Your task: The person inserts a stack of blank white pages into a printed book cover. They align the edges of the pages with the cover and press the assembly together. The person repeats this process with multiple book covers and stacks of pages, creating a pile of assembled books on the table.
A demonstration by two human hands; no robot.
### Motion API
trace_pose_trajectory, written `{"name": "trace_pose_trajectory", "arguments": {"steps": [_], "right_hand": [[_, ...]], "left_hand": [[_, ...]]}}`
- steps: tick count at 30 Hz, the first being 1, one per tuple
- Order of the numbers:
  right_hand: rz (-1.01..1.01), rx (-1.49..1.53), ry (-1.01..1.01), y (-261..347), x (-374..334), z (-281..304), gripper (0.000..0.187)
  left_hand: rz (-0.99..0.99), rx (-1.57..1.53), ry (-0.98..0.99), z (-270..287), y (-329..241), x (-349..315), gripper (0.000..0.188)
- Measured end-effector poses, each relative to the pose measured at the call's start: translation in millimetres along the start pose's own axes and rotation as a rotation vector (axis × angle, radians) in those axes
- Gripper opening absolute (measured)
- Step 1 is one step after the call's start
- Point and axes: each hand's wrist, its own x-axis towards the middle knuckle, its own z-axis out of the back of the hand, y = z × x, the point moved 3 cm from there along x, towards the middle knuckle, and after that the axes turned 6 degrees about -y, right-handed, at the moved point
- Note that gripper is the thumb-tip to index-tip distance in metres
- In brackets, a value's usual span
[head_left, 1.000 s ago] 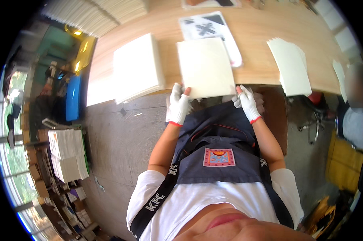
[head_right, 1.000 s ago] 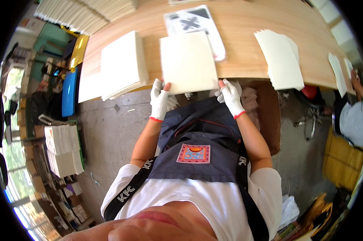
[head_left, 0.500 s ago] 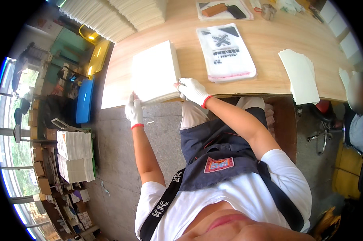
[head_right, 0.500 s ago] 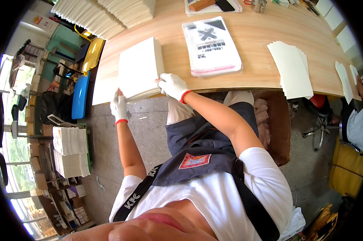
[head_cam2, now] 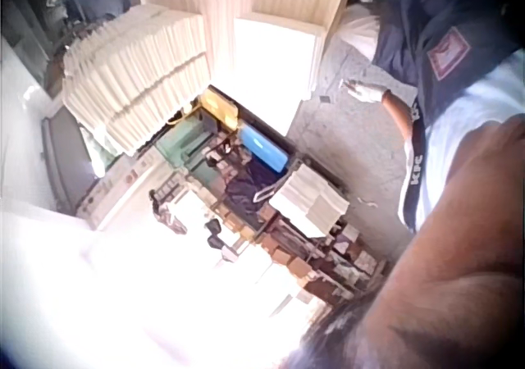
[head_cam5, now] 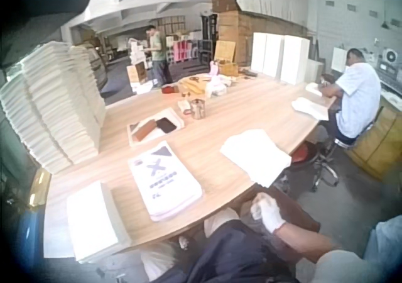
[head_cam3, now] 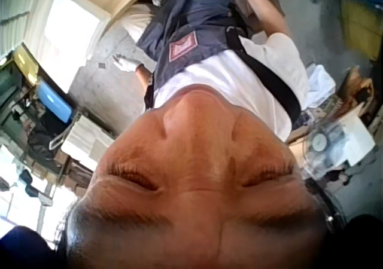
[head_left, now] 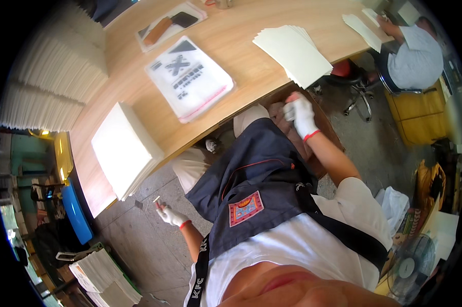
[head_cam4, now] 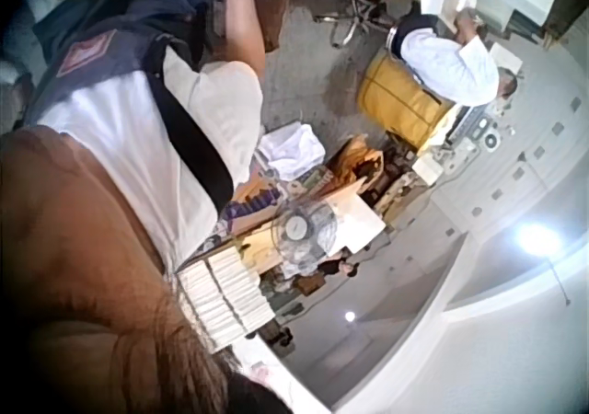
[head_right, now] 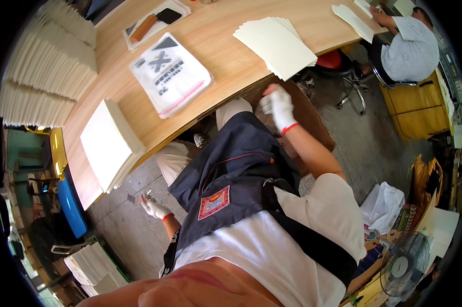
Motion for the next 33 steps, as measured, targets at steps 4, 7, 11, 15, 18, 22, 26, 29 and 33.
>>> {"name": "trace_pose_trajectory", "arguments": {"steps": [4,7,11,15,18,22,26,29,33], "right_hand": [[-0.095,-0.006,-0.285,11,58,80,0.027],[-0.14,-0.041,-0.199,26,85,83,0.035],[-0.139,0.086,-0.168,32,99,87,0.03],[-0.164,0.539,-0.136,40,122,86,0.028],[-0.194,0.439,0.008,44,148,104,0.016],[-0.137,0.466,0.014,67,154,91,0.009],[-0.129,0.643,0.434,78,103,76,0.026],[-0.219,0.509,0.424,91,16,33,0.043],[-0.276,0.314,0.641,62,-26,12,0.048]], "left_hand": [[-0.192,0.204,0.277,-52,-41,-63,0.039],[-0.469,0.245,0.471,-88,-60,-75,0.038],[-0.792,0.298,0.669,-131,-105,-98,0.034],[-1.062,0.205,0.791,-186,-143,-110,0.038],[-1.191,0.408,0.857,-241,-192,-131,0.031],[-1.237,0.942,0.925,-297,-189,-114,0.028],[-1.141,1.241,0.966,-316,-194,-107,0.031],[-1.13,1.265,0.994,-322,-182,-84,0.033],[-1.094,1.208,1.011,-321,-185,-93,0.033]]}}
